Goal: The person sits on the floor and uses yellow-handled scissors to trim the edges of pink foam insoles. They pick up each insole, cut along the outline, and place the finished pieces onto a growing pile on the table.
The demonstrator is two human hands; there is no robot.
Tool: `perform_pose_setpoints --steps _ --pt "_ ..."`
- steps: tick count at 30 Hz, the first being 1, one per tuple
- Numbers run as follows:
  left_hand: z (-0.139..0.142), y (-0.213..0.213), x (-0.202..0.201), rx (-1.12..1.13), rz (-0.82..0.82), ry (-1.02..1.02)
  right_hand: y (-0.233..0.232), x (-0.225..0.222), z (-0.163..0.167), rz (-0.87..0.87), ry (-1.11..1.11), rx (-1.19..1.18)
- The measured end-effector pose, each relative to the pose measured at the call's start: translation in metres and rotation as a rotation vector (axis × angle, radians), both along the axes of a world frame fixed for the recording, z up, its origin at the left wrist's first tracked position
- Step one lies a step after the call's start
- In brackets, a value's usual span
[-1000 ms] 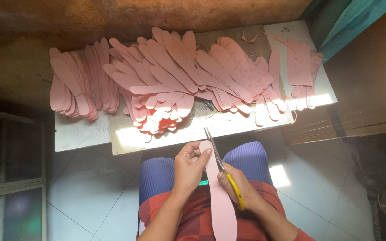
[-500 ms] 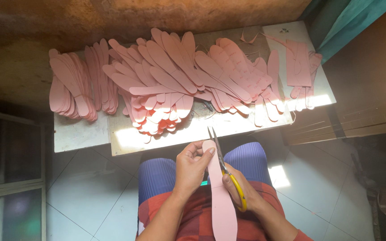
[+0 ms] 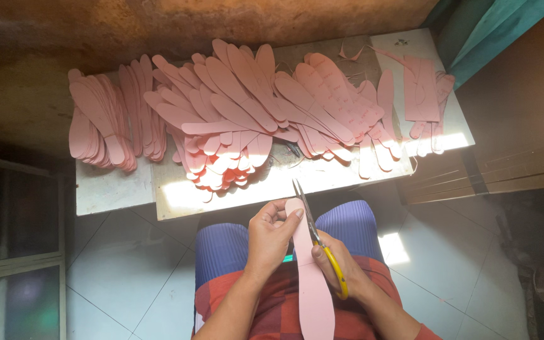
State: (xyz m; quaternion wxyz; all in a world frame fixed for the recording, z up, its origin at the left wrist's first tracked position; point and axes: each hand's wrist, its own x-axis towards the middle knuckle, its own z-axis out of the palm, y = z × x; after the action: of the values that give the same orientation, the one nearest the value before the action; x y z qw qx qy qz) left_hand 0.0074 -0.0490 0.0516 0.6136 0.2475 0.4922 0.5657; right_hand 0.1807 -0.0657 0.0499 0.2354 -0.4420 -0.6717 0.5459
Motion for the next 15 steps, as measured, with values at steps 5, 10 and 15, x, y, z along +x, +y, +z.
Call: perform_pose_setpoints --steps 5,10,15 --pt "-0.001 0.0004 0.0007 0.019 -0.004 -0.006 -0.0026 -0.0024 0.0008 -0.025 0.014 -0.004" --pt "-0.0013 0.0002 -0.0006 0.028 -0.015 -0.006 -0.0001 0.0009 0.0055 -0.004 -0.034 0.006" --pt "-0.0029 0.0003 -0.0014 0.031 -0.035 -0.049 0.0019 0.0027 0.0091 0.038 0.018 0.02"
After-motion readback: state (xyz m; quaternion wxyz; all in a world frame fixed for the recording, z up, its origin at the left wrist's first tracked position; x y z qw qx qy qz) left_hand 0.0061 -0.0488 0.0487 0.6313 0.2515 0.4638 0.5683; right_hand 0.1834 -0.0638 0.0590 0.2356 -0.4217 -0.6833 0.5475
